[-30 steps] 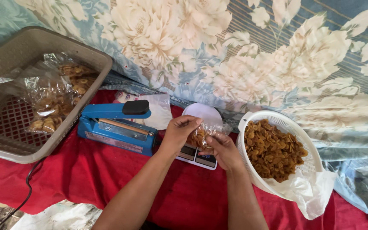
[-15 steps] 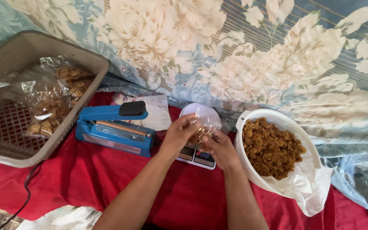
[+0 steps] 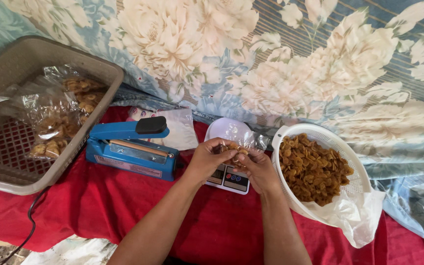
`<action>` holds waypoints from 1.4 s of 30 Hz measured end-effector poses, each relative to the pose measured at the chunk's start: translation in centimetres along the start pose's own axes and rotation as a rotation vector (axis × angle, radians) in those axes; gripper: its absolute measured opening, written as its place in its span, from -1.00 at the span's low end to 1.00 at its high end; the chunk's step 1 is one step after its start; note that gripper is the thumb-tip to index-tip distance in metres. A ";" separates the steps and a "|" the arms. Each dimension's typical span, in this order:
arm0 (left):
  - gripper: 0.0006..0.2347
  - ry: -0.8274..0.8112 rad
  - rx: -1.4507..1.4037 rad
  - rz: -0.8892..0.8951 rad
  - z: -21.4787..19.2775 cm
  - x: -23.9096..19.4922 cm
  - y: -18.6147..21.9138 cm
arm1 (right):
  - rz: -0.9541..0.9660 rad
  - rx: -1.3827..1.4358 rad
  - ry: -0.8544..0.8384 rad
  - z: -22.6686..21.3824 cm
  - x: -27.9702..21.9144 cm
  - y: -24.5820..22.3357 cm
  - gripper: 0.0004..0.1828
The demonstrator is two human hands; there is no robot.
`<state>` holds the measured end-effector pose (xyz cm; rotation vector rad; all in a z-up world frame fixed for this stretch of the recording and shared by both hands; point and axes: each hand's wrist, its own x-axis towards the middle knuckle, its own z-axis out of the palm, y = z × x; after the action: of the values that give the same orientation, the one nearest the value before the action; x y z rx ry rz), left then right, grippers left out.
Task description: The person weighs dried food items on a digital scale, places them into clear plastic bags, and seals the bags using a blue heat sealer. The sealed packages are then placed into a grey basket.
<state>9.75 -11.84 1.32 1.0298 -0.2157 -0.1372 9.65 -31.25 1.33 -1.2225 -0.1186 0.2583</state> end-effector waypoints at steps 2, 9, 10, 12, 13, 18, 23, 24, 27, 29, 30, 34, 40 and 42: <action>-0.82 -0.007 0.010 0.022 -0.1 0.1 -0.2 | 0.006 0.003 0.004 -0.1 0.0 0.0 -0.72; -0.80 0.022 0.122 0.059 0.5 -0.4 0.6 | 0.011 -0.040 -0.032 -0.9 0.2 0.5 -0.73; -0.82 0.027 0.125 0.045 0.9 -0.6 1.2 | 0.023 -0.074 -0.034 -1.0 0.2 0.5 -0.73; -0.85 0.031 0.132 0.012 2.1 -1.2 2.9 | 0.069 -0.083 -0.028 -1.2 0.2 0.5 -0.70; -0.86 0.053 0.259 0.119 2.7 -1.8 4.2 | 0.091 -0.086 -0.022 -1.2 0.1 0.4 -0.69; -0.93 0.172 0.411 0.525 2.4 -7.5 13.9 | -0.109 -0.082 0.047 -0.7 0.1 -1.0 -0.68; -0.91 0.571 0.562 0.664 -5.2 -10.1 25.3 | -0.260 -0.545 0.096 2.6 -0.5 -0.5 -0.75; -0.93 0.636 0.590 0.670 -7.6 -9.7 26.6 | -0.297 -0.693 0.084 3.5 -0.3 0.1 -0.77; -0.92 0.749 0.825 0.822 -16.5 -7.7 28.4 | -0.589 -0.980 -0.042 6.9 0.2 2.0 -0.81; -0.80 0.900 1.112 0.630 -22.6 -6.5 28.6 | -0.715 -1.132 -0.103 8.9 0.4 2.9 -0.78; -0.74 0.974 1.250 0.522 -25.0 -6.1 27.9 | -0.713 -1.217 -0.118 9.6 0.6 3.1 -0.75; -0.38 0.838 1.388 1.010 -26.8 -5.1 25.9 | -0.804 -1.536 -0.141 11.8 3.4 4.3 -0.67; -0.47 0.644 0.934 0.898 -11.0 -6.3 20.6 | -0.852 -1.674 -0.099 11.9 8.2 5.8 -0.85; -0.48 0.488 1.003 0.877 -5.1 -8.6 18.2 | -0.762 -1.691 -0.135 12.2 7.5 5.5 -0.88</action>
<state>2.85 3.51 13.49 1.8145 -0.2754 1.1116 13.39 -16.43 -0.09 -2.6748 -1.0512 -0.5920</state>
